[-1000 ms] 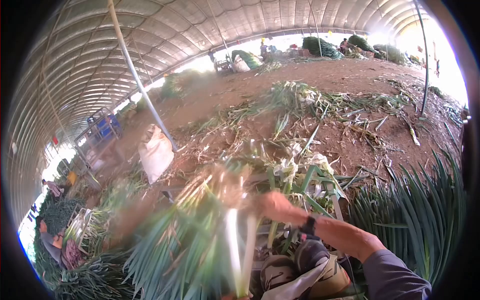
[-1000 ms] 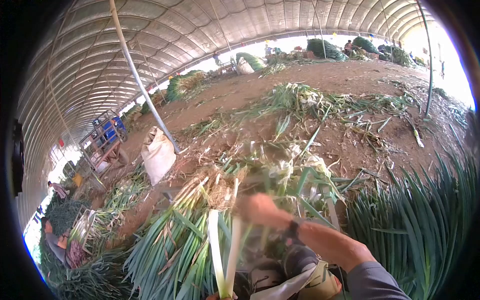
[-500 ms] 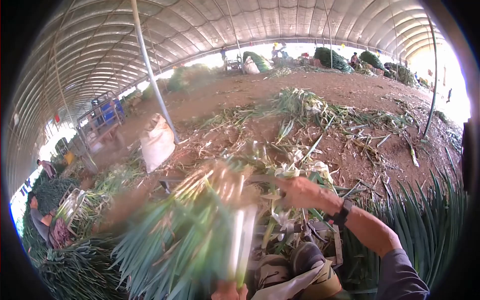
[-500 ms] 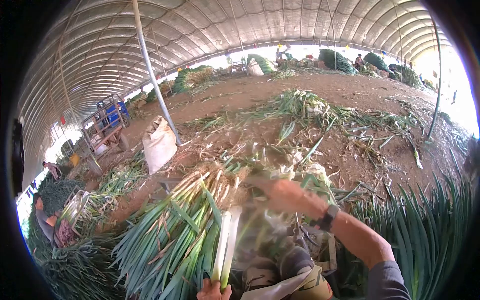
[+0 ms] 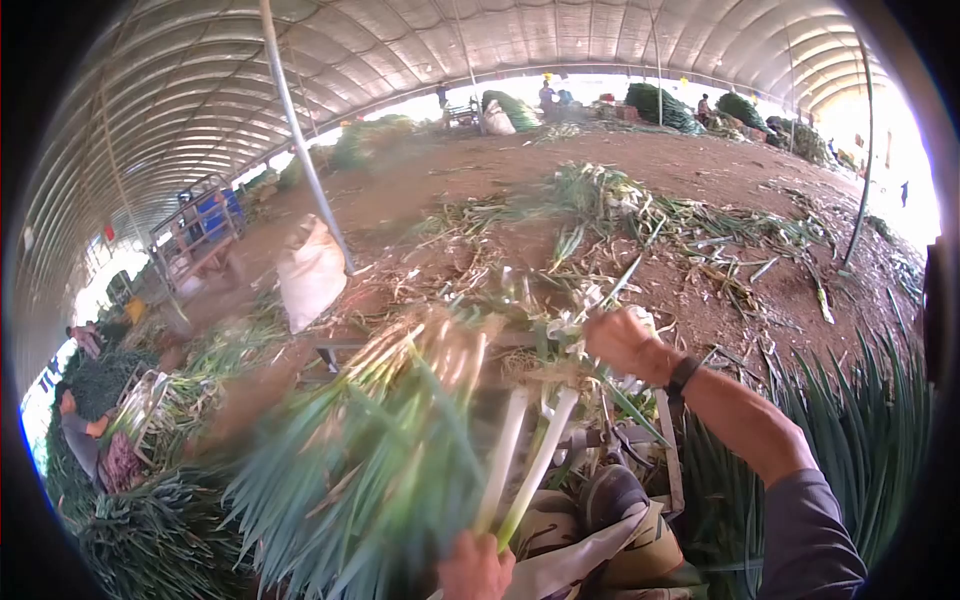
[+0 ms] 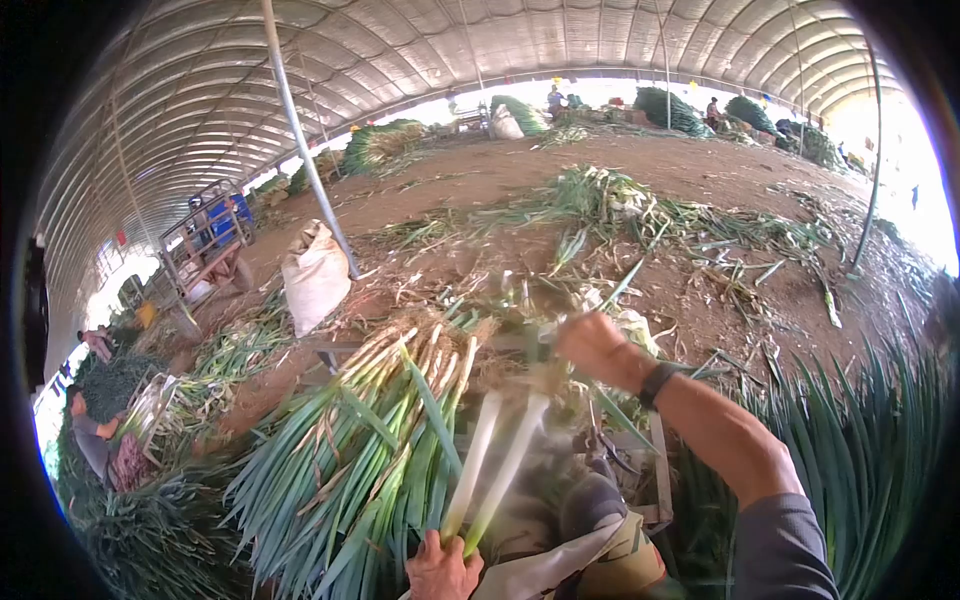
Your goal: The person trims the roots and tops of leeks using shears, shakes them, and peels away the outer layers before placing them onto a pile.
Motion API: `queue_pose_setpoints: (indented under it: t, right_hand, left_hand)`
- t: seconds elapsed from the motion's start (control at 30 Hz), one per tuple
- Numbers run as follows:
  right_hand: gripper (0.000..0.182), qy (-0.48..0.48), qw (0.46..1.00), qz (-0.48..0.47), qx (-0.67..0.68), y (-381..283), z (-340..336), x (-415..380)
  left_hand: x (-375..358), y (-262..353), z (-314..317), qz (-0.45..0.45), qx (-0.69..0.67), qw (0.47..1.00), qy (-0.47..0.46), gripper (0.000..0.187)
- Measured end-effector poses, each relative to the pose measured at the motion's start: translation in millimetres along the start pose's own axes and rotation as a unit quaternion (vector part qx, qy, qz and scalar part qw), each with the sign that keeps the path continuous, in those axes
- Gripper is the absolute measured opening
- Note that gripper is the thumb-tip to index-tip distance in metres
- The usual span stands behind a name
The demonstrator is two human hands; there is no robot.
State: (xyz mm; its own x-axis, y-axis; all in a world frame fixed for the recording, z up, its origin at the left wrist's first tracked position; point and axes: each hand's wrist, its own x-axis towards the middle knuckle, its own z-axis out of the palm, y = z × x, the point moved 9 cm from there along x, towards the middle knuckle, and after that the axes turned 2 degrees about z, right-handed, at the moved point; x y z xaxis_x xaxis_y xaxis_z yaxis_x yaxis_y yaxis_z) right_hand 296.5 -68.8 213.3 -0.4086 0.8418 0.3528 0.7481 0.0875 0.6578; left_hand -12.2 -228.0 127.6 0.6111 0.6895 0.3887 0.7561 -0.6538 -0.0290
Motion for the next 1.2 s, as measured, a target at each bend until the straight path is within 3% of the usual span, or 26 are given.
queue_pose_setpoints:
  t: [0.1, 0.17, 0.2, 0.23, 0.27, 0.33, 0.4, 0.43, 0.5, 0.53, 0.6, 0.7, 0.8, 0.9, 0.93, 1.03, 1.17, 1.2]
  right_hand:
    - [0.025, -0.111, 0.989, 0.097, 0.006, 67.2, 33.8, -25.2]
    - [0.041, 0.014, 0.994, 0.108, -0.016, 74.1, -6.3, -36.2]
    - [0.05, 0.076, 0.99, 0.113, -0.026, 76.3, -37.6, -42.6]
    - [0.058, 0.046, 0.988, 0.104, 0.101, 70.0, -48.3, -40.4]
    - [0.066, 0.015, 0.969, 0.097, 0.228, 55.9, -64.7, -29.1]
    - [0.062, 0.078, 0.954, -0.013, 0.29, 0.1, -103.8, -26.7]
    - [0.064, 0.095, 0.985, -0.119, 0.085, -57.6, -153.6, -30.6]
    - [0.061, 0.106, 0.968, -0.136, 0.18, -76.1, -154.0, -34.7]
    - [0.053, 0.111, 0.966, -0.186, 0.143, -98.4, -150.4, -38.3]
    - [0.054, 0.065, 0.956, -0.157, 0.239, -95.9, -135.4, -37.4]
    - [0.055, -0.031, 0.903, -0.093, 0.418, -86.4, -98.9, -45.3]
    - [0.048, -0.197, 0.869, 0.048, 0.451, -46.9, -102.3, -53.0]
    - [0.043, -0.044, 0.901, 0.078, 0.424, -16.3, -104.6, -81.9]
    - [0.04, -0.013, 0.935, 0.112, 0.336, 3.6, -108.2, -107.6]
    - [0.038, -0.013, 0.949, 0.102, 0.299, 3.3, -108.5, -114.6]
    - [0.039, 0.006, 0.962, 0.083, 0.262, -6.2, -106.3, -130.3]
    - [0.041, 0.036, 0.98, 0.03, 0.196, -19.9, -126.0, -131.4]
    - [0.041, 0.043, 0.982, 0.021, 0.183, -21.5, -130.0, -131.6]
  left_hand:
    - [4.7, -21.2, 16.8, -0.047, -0.02, 0.998, -0.04, 0.037]
    - [13.6, -34.0, 20.3, -0.053, -0.017, 0.995, -0.079, 0.037]
    - [26.0, -38.5, 17.1, -0.079, -0.029, 0.986, -0.144, 0.039]
    - [41.2, -33.6, 1.8, -0.048, 0.016, 0.998, -0.047, 0.027]
    - [50.8, -35.6, 9.8, -0.028, 0.003, 0.998, -0.057, 0.026]
    - [76.2, -32.2, 16.8, 0.007, -0.043, 0.996, -0.075, 0.026]
    - [98.9, -7.9, 11.2, 0.078, -0.055, 0.994, -0.058, 0.024]
    - [108.1, 5.6, 8.1, 0.109, -0.06, 0.991, -0.047, 0.023]
    - [126.3, 34.4, 14.2, 0.156, -0.045, 0.983, -0.087, 0.023]
    - [131.7, 45.2, 15.9, 0.176, -0.036, 0.978, -0.107, 0.023]
    - [142.3, 57.0, -8.5, 0.204, -0.001, 0.979, -0.019, 0.028]
    - [143.0, 60.9, -35.7, 0.214, 0.025, 0.973, 0.085, 0.03]
    - [130.1, 37.4, -36.9, 0.191, 0.015, 0.972, 0.139, 0.041]
    - [116.2, 7.7, -28.0, 0.18, -0.147, 0.967, 0.106, 0.05]
    - [111.8, -3.9, -35.0, 0.165, -0.195, 0.954, 0.159, 0.058]
    - [128.0, -26.9, -49.2, 0.09, -0.246, 0.948, 0.183, 0.056]
    - [165.8, 8.9, -35.8, 0.183, -0.228, 0.955, 0.054, 0.047]
    - [171.4, 18.2, -29.0, 0.207, -0.29, 0.934, 0.01, 0.034]
